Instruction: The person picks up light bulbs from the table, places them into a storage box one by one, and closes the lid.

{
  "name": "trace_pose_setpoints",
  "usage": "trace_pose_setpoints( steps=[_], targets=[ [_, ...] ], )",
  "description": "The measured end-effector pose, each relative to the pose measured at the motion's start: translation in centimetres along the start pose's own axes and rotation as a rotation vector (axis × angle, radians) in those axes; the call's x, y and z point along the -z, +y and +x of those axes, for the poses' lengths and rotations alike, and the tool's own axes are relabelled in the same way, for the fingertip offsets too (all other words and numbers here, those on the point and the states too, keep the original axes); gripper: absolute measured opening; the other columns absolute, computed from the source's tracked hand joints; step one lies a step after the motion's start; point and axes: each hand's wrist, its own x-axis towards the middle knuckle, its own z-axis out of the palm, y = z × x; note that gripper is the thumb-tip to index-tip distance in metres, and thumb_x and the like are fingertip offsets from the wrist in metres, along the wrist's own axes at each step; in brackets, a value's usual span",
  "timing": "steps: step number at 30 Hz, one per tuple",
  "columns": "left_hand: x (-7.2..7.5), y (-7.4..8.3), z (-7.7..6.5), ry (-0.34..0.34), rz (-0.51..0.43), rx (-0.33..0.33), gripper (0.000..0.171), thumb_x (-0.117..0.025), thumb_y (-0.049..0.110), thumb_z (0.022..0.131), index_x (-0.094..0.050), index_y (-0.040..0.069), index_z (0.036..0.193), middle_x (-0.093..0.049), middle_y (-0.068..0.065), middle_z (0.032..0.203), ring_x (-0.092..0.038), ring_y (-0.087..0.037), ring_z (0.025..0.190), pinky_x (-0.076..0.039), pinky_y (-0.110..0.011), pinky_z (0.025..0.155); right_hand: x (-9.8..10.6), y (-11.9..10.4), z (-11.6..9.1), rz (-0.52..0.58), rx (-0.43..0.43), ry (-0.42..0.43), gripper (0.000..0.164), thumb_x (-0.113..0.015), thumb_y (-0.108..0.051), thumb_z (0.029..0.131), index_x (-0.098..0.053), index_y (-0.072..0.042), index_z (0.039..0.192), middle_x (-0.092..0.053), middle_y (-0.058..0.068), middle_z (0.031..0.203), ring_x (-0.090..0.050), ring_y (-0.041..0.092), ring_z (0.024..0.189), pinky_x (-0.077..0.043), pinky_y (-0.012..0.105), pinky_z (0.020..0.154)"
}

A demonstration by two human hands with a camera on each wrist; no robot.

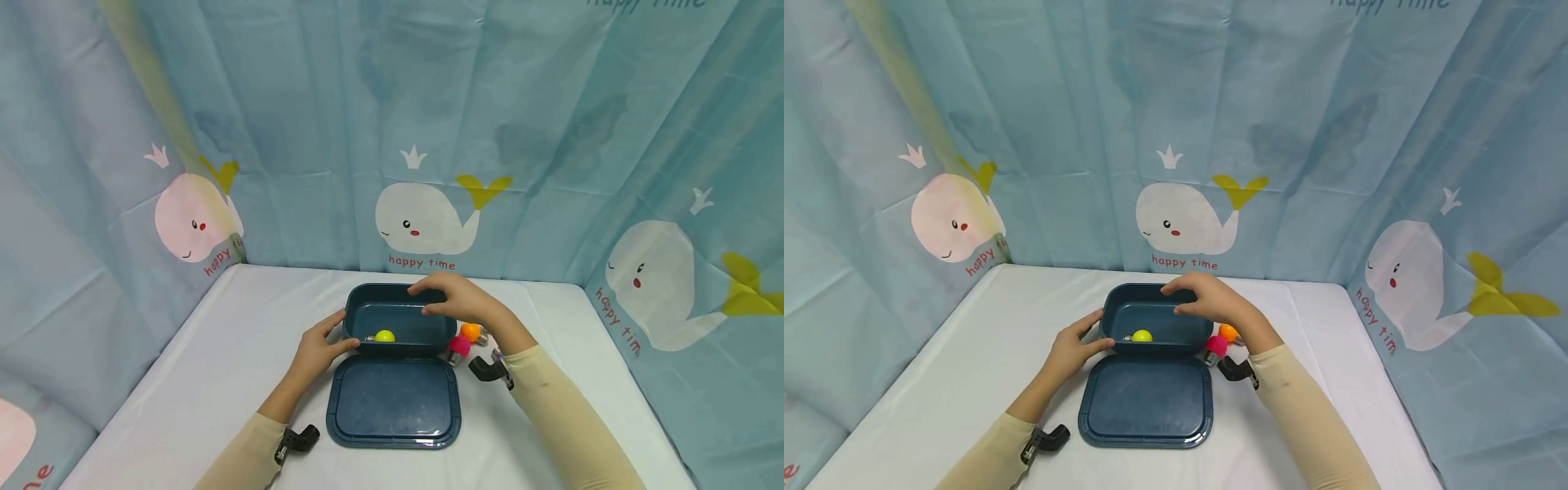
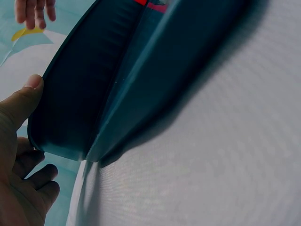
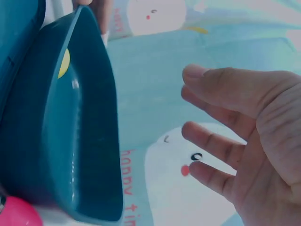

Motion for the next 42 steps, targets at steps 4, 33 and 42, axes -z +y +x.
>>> trace_pose_setpoints(
  steps=[4, 33, 42],
  targets=[
    [0.0, -0.1, 0.0, -0.004, -0.001, -0.002, 0.087, -0.085, 0.049, 0.081, -0.048, 0.019, 0.155, -0.045, -0.007, 0.160, -0.039, -0.032, 0.149, -0.037, -0.058, 0.118, 0.0, 0.4, -2.3, 0.011, -0.034, 0.088, 0.038, -0.077, -0.024, 0.094, -0.070, -0.029, 0.131, -0.064, -0.008, 0.135, -0.056, 0.020, 0.129, -0.049, 0.050, 0.109],
    [-0.2, -0.2, 0.0, -0.004, 0.003, 0.010, 0.087, -0.085, 0.048, 0.082, -0.047, 0.020, 0.155, -0.045, -0.004, 0.160, -0.038, -0.032, 0.150, -0.037, -0.056, 0.118, -1.1, 5.7, -12.1, 0.004, -0.276, 0.193, 0.041, -0.079, -0.023, 0.092, -0.069, -0.020, 0.132, -0.067, 0.007, 0.133, -0.055, 0.037, 0.130, -0.045, 0.067, 0.106],
    [-0.1, -0.2, -0.1, 0.003, 0.016, 0.007, 0.090, -0.084, 0.053, 0.080, -0.047, 0.020, 0.155, -0.045, -0.003, 0.160, -0.039, -0.031, 0.149, -0.038, -0.056, 0.118, -0.5, 8.6, -13.4, 0.011, -0.418, 0.101, 0.043, -0.082, -0.032, 0.088, -0.072, -0.014, 0.125, -0.069, 0.008, 0.125, -0.057, 0.037, 0.121, -0.046, 0.065, 0.104]
  ],
)
